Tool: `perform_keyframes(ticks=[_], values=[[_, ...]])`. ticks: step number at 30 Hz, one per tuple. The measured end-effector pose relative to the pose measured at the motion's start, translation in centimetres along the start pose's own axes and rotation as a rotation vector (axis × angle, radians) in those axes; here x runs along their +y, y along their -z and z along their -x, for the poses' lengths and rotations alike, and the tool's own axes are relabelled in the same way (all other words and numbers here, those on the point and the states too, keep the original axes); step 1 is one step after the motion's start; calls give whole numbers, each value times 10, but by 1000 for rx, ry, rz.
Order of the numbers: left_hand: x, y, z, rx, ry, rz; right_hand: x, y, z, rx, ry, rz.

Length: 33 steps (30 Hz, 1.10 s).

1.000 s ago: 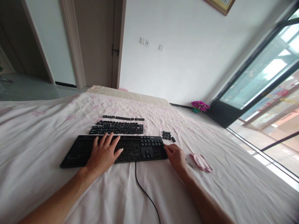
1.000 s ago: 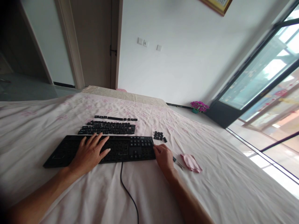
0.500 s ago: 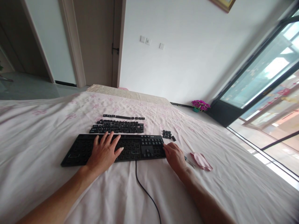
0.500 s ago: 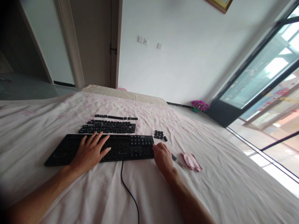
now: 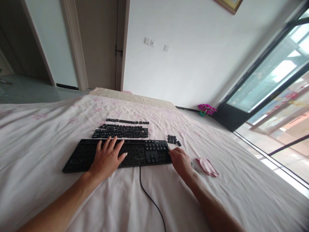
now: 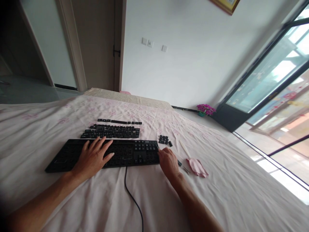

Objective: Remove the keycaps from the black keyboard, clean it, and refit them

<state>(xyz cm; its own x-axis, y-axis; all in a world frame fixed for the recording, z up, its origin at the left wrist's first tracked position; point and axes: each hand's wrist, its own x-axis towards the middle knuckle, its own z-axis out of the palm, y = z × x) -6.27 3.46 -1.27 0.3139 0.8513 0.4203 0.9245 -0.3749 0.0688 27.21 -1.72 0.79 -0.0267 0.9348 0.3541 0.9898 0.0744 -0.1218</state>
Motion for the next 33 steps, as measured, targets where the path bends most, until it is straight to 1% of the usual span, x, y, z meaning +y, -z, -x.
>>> perform_keyframes(ticks=[2,6,14,17,21,27,30,33], values=[[0,0,0,1,0,4,-2,1,0,-6,-8,24],[1,0,0,5,-1,9,-3,3,-2,-33,25,65],[1,2,0,1,-3,-11,2,2,-1,-28,98,24],[1,3,1,2,-9,-15,4,2,0,-21,92,-27],[1,3,1,7,-10,-20,8,2,-2,-3,41,-113],[1,1,0,7,-9,-22,6,2,-11,-6,-113,-162],[1,1,0,5,-11,-19,7,-3,-11,17,-187,-190],[1,1,1,6,-6,-9,10,-9,-8,49,-225,-237]])
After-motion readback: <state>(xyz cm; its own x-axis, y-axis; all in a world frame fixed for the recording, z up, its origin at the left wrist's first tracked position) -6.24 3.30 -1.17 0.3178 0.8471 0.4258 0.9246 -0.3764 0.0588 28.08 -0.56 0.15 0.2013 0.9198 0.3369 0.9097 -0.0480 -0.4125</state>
